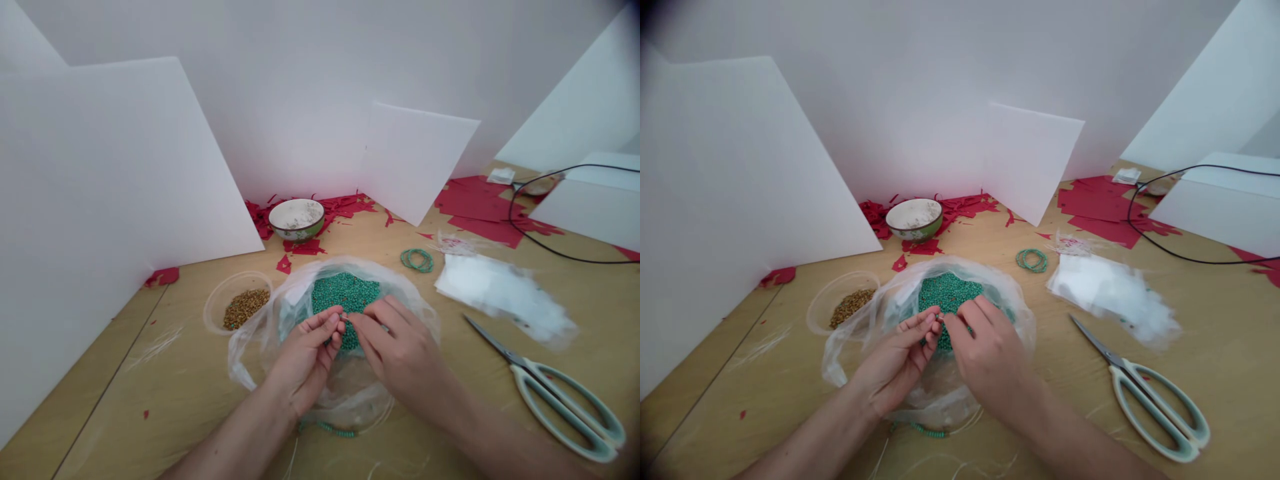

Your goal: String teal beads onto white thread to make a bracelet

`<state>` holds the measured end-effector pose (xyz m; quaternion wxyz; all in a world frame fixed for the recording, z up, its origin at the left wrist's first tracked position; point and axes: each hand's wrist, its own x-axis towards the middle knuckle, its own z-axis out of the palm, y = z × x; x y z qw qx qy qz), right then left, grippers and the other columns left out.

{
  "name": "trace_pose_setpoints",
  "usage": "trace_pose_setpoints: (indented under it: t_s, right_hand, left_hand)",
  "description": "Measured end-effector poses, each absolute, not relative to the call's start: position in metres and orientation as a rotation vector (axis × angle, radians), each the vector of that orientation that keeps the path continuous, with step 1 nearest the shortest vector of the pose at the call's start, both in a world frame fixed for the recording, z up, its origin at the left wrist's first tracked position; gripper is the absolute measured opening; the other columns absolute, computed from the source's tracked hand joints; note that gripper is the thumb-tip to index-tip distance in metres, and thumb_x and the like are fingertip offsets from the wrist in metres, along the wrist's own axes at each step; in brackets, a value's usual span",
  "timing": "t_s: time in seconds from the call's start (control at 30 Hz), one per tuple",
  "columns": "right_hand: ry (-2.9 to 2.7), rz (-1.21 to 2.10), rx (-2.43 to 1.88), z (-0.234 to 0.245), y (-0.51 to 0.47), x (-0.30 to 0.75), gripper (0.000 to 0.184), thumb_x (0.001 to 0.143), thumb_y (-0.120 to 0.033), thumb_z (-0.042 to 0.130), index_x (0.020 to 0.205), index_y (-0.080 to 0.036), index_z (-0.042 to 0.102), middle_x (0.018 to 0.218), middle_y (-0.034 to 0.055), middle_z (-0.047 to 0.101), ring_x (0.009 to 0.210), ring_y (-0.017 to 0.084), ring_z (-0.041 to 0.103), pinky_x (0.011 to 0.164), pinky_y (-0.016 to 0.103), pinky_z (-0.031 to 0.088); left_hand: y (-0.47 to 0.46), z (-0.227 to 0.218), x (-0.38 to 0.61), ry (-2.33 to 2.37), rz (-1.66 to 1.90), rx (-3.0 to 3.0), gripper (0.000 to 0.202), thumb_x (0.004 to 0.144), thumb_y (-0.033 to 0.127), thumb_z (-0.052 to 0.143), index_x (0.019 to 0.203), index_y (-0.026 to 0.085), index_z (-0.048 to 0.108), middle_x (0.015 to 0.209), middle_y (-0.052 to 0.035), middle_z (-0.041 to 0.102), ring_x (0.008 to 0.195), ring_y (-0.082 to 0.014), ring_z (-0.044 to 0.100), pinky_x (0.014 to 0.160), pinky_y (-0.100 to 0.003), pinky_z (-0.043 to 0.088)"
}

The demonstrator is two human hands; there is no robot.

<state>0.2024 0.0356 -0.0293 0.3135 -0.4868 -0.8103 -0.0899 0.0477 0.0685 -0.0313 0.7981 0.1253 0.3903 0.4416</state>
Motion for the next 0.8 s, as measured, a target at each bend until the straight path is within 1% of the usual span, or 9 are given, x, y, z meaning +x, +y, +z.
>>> trace_pose_setpoints:
  t_s: [0.23, 0.37, 0.47, 0.57, 0.6, 0.63, 0.7, 0.77, 0.8]
  right_hand:
    - [-2.118, -0.194, -1.257, -0.031, 0.036, 0.204, 0.022, 0.094, -0.011, 0.048, 0.087, -0.014, 0.068, 0.078, 0.0068, 0.058, 0.076, 0.019, 0.048, 0.072, 0.034, 0.045]
    - [-2.050, -0.036, -1.264, -0.033, 0.039, 0.204, 0.021, 0.095, -0.013, 0.047, 0.090, -0.017, 0.067, 0.080, 0.0065, 0.061, 0.079, 0.019, 0.052, 0.072, 0.034, 0.047]
    - [-1.916, 0.215, -1.281, -0.038, 0.041, 0.203, 0.016, 0.093, -0.015, 0.051, 0.103, -0.019, 0.063, 0.087, 0.0052, 0.063, 0.081, 0.019, 0.057, 0.072, 0.033, 0.049]
    - [-1.783, 0.421, -1.294, -0.042, 0.043, 0.203, 0.034, 0.090, -0.013, 0.055, 0.123, -0.023, 0.056, 0.089, 0.0026, 0.064, 0.081, 0.017, 0.059, 0.073, 0.031, 0.050]
    - [-1.766, 0.452, -1.289, -0.042, 0.043, 0.204, 0.036, 0.090, -0.013, 0.055, 0.124, -0.024, 0.056, 0.090, 0.0021, 0.064, 0.081, 0.017, 0.060, 0.074, 0.031, 0.050]
    - [-1.761, 0.469, -1.280, -0.041, 0.044, 0.204, 0.034, 0.091, -0.013, 0.055, 0.122, -0.025, 0.058, 0.090, 0.0021, 0.065, 0.082, 0.016, 0.060, 0.075, 0.031, 0.050]
    - [-1.764, 0.458, -1.261, -0.036, 0.045, 0.206, 0.024, 0.092, -0.014, 0.055, 0.110, -0.024, 0.065, 0.091, 0.0025, 0.066, 0.084, 0.016, 0.060, 0.075, 0.030, 0.049]
    - [-1.783, 0.388, -1.243, -0.032, 0.045, 0.209, 0.017, 0.092, -0.014, 0.056, 0.100, -0.022, 0.069, 0.090, 0.0030, 0.066, 0.084, 0.016, 0.060, 0.074, 0.029, 0.049]
    - [-1.799, 0.326, -1.229, -0.031, 0.045, 0.211, 0.016, 0.092, -0.014, 0.057, 0.098, -0.022, 0.070, 0.089, 0.0033, 0.066, 0.083, 0.016, 0.059, 0.074, 0.029, 0.049]
  left_hand:
    - [0.069, -0.030, 0.046, 0.830, 0.930, 0.249, 0.016, 0.084, -0.005, 0.056, 0.090, 0.005, 0.067, 0.073, -0.0060, 0.064, 0.061, -0.0059, 0.063, 0.057, -0.010, 0.054]
    - [0.068, -0.030, 0.046, 0.810, 0.911, 0.254, 0.016, 0.086, -0.003, 0.055, 0.091, 0.006, 0.067, 0.074, -0.0053, 0.064, 0.061, -0.0051, 0.062, 0.058, -0.010, 0.053]
    - [0.067, -0.030, 0.047, 0.794, 0.904, 0.262, 0.015, 0.088, 0.000, 0.054, 0.090, 0.006, 0.068, 0.077, -0.0061, 0.065, 0.062, -0.0050, 0.062, 0.059, -0.011, 0.054]
    - [0.068, -0.028, 0.048, 0.791, 0.906, 0.260, 0.017, 0.092, 0.006, 0.052, 0.090, 0.005, 0.069, 0.083, -0.0085, 0.066, 0.066, -0.0065, 0.063, 0.064, -0.013, 0.056]
    - [0.069, -0.027, 0.048, 0.793, 0.913, 0.259, 0.019, 0.093, 0.009, 0.051, 0.091, 0.005, 0.069, 0.085, -0.0095, 0.067, 0.069, -0.0076, 0.064, 0.066, -0.014, 0.057]
    - [0.070, -0.026, 0.047, 0.793, 0.921, 0.259, 0.021, 0.094, 0.013, 0.050, 0.092, 0.005, 0.069, 0.088, -0.0104, 0.067, 0.073, -0.0089, 0.065, 0.069, -0.016, 0.058]
    - [0.073, -0.024, 0.045, 0.770, 0.935, 0.265, 0.024, 0.096, 0.019, 0.049, 0.094, 0.005, 0.069, 0.096, -0.0119, 0.068, 0.081, -0.0117, 0.067, 0.078, -0.021, 0.059]
    - [0.075, -0.021, 0.042, 0.726, 0.933, 0.272, 0.028, 0.097, 0.025, 0.047, 0.097, 0.006, 0.068, 0.105, -0.0133, 0.068, 0.089, -0.0148, 0.068, 0.086, -0.026, 0.058]
    - [0.076, -0.019, 0.041, 0.705, 0.926, 0.273, 0.030, 0.098, 0.027, 0.046, 0.099, 0.006, 0.068, 0.109, -0.0146, 0.067, 0.094, -0.0166, 0.068, 0.090, -0.029, 0.057]
